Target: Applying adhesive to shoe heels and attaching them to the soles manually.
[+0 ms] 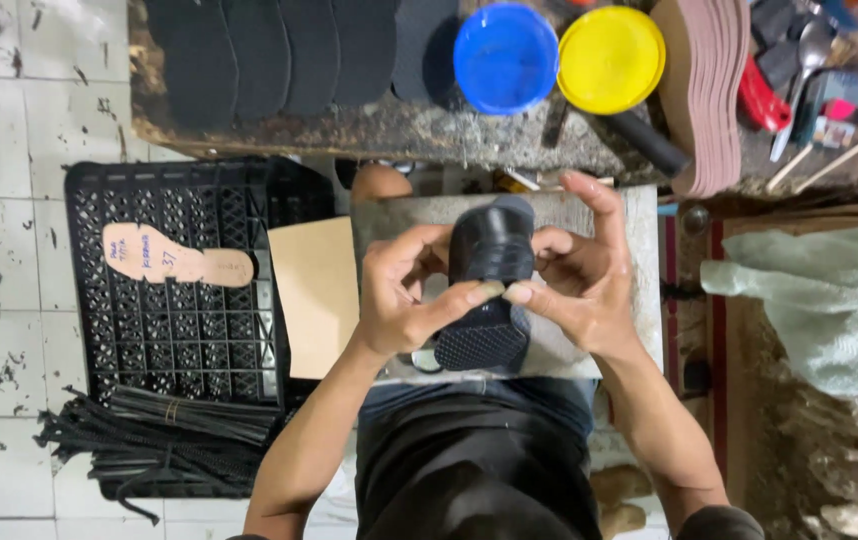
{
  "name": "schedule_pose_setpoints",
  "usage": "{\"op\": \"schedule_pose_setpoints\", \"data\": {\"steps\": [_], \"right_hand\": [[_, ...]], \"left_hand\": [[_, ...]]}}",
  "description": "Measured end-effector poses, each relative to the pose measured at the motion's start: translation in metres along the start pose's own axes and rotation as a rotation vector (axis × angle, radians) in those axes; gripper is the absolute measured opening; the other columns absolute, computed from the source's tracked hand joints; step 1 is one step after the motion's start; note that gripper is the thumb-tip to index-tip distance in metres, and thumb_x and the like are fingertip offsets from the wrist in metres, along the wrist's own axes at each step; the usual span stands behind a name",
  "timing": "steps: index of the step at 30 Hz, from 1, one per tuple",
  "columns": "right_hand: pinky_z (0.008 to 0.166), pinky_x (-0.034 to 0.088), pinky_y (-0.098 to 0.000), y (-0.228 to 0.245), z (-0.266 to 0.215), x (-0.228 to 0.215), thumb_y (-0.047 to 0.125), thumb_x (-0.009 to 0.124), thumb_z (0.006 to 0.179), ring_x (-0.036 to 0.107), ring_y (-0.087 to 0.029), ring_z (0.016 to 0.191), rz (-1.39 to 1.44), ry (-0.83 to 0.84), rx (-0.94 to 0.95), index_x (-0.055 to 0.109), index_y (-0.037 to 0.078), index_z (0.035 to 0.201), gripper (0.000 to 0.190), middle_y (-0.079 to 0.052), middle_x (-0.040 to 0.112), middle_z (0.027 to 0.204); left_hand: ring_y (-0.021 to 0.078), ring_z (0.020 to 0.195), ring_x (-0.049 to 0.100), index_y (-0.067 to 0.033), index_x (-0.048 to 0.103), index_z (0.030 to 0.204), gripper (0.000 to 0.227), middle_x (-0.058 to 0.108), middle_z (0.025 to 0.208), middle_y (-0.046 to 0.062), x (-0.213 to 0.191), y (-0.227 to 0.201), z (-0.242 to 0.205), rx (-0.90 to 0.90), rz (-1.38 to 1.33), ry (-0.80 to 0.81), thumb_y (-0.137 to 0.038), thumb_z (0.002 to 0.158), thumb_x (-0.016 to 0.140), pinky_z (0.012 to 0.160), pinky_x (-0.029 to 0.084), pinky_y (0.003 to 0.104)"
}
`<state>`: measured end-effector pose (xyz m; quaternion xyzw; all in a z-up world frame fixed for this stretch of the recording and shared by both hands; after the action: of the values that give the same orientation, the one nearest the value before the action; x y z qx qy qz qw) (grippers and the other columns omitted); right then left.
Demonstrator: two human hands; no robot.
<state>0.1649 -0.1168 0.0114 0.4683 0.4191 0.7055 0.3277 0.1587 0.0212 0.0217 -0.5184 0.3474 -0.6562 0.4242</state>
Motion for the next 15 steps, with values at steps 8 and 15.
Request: {"op": "schedule_pose_setpoints", "data": {"steps": [8, 15], "right_hand": [[0.065, 0.055, -0.0308, 0.001, 0.109, -0.002, -0.008, 0.066, 0.070, 0.060, -0.018, 0.067, -0.090, -0.159, 0.017, 0.027, 0.008, 0.131, 0.074, -0.012, 0.059, 0.074], [0.052, 0.031, -0.0249, 0.030, 0.256, 0.018, 0.010, 0.070, 0.084, 0.036, -0.009, 0.056, -0.319, -0.107, -0.186, 0.037, 0.015, 0.124, 0.052, 0.001, 0.039, 0.063]], "left_hand": [[0.0096, 0.073, 0.059, -0.0028, 0.050, 0.116, 0.052, 0.064, 0.082, 0.007, -0.027, -0.018, 0.066, -0.007, 0.040, -0.115, -0.016, 0.071, 0.073, 0.064, 0.051, 0.022], [0.0294, 0.123, 0.035, -0.0071, 0.026, 0.130, 0.091, 0.030, 0.129, 0.015, -0.049, -0.051, 0.112, 0.229, 0.805, -0.123, -0.038, 0.062, 0.078, 0.100, 0.037, 0.042]]}}
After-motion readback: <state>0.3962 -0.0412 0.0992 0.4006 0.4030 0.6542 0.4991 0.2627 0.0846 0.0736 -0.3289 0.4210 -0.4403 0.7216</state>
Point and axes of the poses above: each hand's wrist, its own z-axis towards the middle knuckle, its own x-axis out of the palm, y = z × x, the point moved 10 cm from there along z, towards the middle knuckle
